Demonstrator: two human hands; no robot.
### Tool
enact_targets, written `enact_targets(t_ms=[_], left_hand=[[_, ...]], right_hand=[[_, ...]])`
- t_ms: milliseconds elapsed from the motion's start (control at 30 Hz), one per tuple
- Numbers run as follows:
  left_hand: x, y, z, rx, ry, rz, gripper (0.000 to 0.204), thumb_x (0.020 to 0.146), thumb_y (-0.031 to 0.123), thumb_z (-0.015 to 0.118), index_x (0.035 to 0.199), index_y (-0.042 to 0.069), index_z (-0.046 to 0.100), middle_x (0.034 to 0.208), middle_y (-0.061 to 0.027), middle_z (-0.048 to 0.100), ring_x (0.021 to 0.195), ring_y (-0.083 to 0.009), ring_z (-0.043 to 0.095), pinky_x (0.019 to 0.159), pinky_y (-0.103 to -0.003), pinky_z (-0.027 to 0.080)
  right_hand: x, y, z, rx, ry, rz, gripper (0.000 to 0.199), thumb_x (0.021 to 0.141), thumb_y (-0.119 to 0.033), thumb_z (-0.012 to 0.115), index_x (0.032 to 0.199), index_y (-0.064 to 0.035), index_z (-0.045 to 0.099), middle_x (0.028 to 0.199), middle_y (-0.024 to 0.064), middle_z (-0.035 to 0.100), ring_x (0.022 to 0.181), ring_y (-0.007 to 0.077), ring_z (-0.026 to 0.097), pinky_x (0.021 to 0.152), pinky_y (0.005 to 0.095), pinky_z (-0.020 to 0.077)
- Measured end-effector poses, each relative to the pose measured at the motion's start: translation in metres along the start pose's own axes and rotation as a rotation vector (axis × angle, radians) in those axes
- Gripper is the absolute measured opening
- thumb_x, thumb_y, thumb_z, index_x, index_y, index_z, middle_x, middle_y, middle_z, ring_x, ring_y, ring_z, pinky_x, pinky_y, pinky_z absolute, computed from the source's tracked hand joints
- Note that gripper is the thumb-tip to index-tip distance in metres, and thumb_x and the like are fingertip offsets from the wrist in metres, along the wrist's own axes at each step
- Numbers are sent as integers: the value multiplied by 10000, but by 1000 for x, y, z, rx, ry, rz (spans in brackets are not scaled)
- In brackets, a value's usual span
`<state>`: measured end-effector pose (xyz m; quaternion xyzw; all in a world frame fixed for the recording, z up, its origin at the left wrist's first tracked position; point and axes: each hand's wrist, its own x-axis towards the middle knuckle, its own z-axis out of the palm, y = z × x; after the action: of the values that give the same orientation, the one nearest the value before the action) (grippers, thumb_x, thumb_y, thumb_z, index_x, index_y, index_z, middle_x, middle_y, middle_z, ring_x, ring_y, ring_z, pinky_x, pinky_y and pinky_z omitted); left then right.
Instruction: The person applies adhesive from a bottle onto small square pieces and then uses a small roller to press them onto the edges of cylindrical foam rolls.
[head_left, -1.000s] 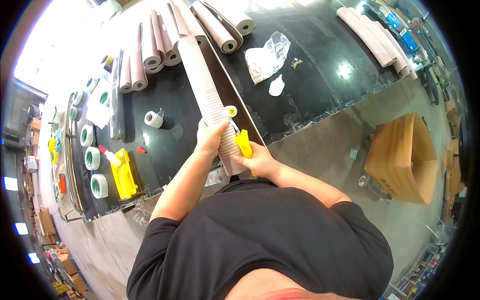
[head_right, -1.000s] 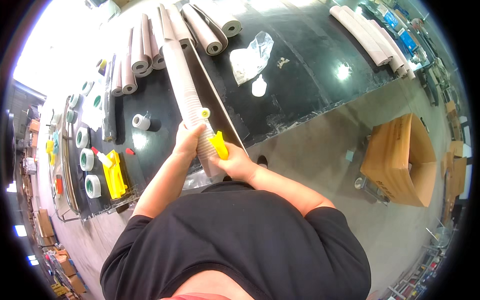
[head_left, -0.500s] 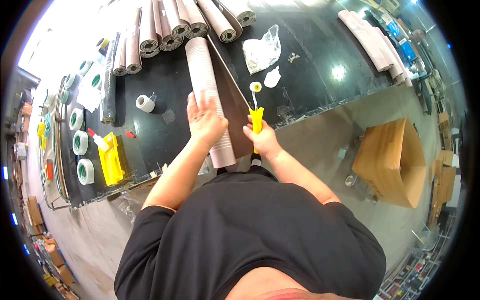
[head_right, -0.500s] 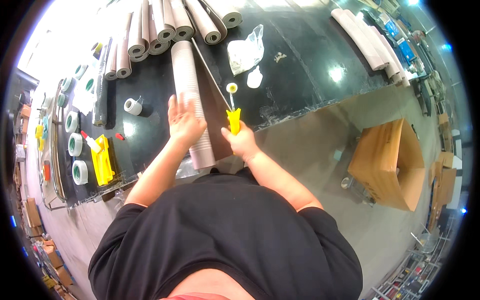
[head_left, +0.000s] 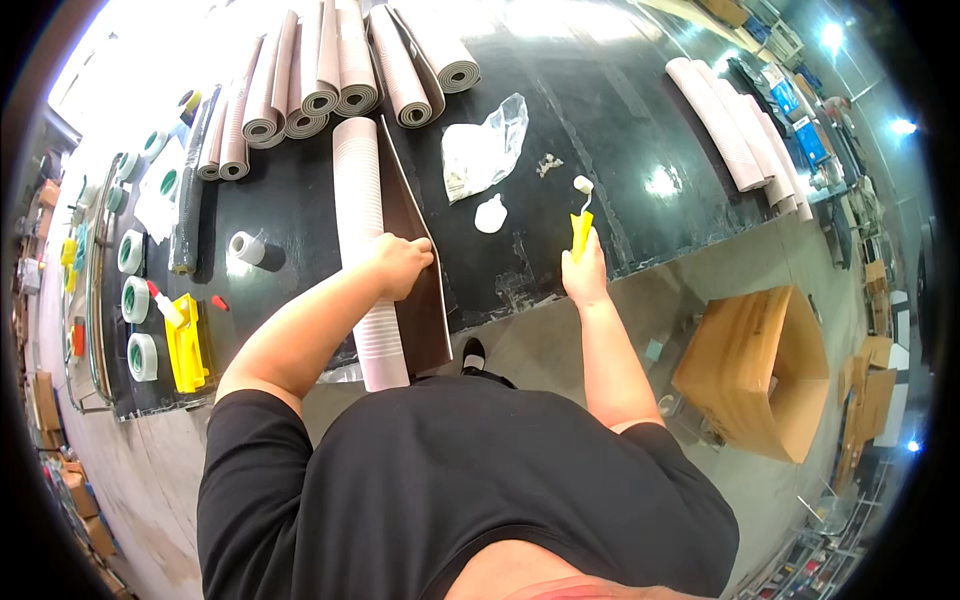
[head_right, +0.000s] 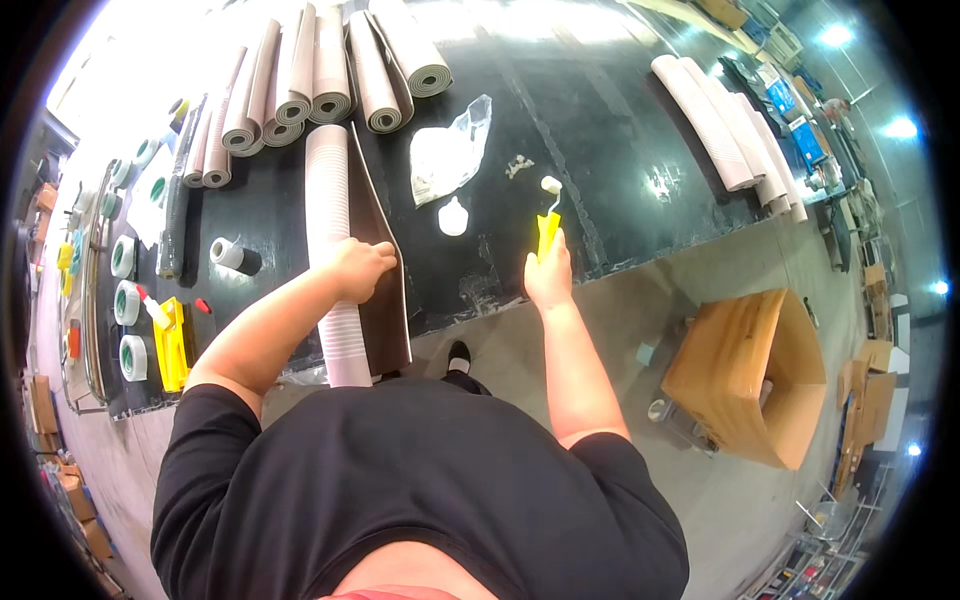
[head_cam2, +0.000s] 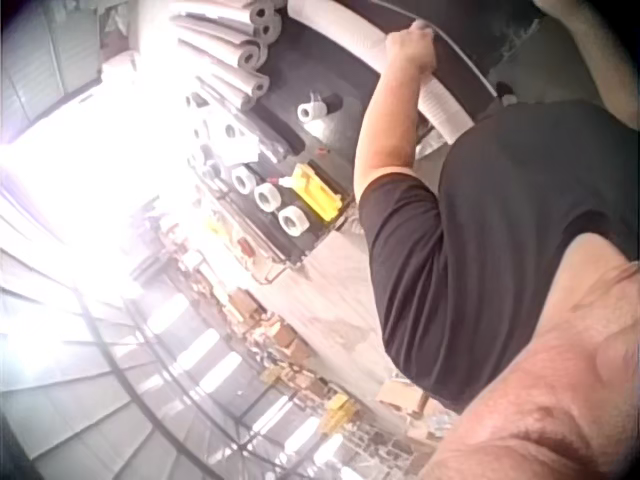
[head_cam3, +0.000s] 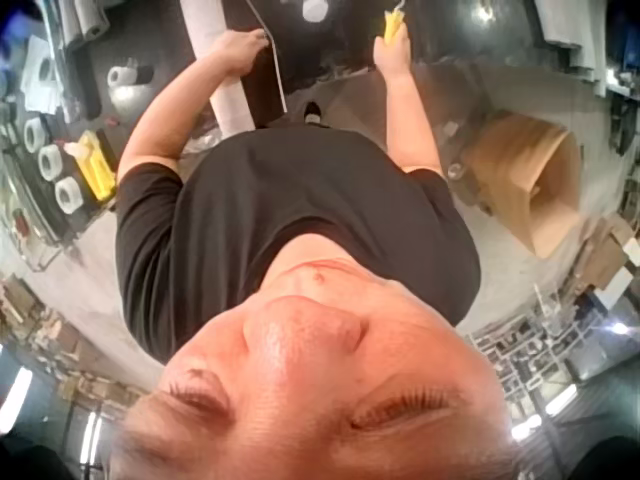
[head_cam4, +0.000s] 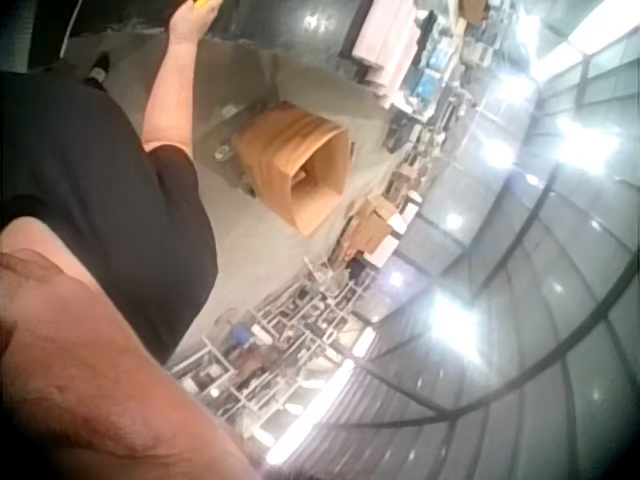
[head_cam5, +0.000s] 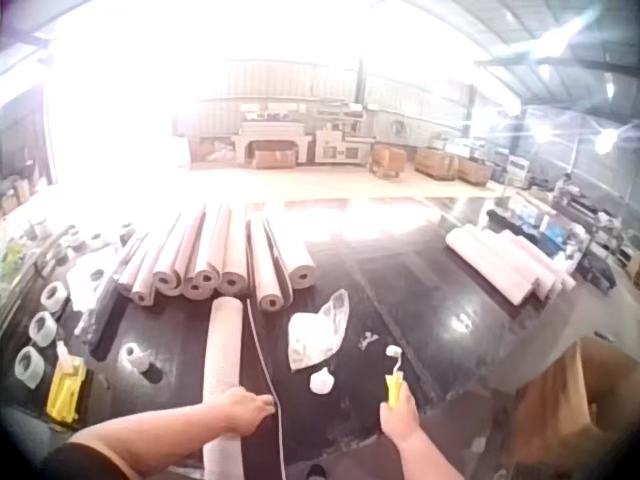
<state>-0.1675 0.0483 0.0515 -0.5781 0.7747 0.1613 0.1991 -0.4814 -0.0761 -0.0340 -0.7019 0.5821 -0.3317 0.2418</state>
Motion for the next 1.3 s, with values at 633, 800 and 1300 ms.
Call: enact_targets(t_ms=[633, 800, 1300], left_hand=[[30, 7, 7, -22, 189, -56, 293, 704, 120, 630, 992, 105, 678, 1051, -50, 590, 1063, -224, 545, 913, -337, 450], [29, 6, 8, -32, 161, -70, 272, 705, 124, 635, 972, 103, 682, 1054, -47, 594, 1063, -227, 545, 908, -337, 452], [33, 6, 9, -59, 198, -83, 192, 722, 137, 639, 904, 116, 697, 1007, -38, 607, 1039, -220, 553, 888, -338, 452]], right_hand=[[217, -135, 79, -781, -749, -454, 243, 834, -120, 585, 1011, -58, 740, 1054, 136, 721, 1009, 298, 681, 876, 404, 524], [213, -131, 93, -720, -795, -513, 355, 788, -262, 720, 1132, -179, 725, 1150, 76, 702, 1084, 261, 654, 926, 382, 510], [233, -99, 103, -429, -843, -430, 243, 780, -263, 742, 972, -115, 759, 935, 115, 733, 883, 262, 692, 828, 360, 525]])
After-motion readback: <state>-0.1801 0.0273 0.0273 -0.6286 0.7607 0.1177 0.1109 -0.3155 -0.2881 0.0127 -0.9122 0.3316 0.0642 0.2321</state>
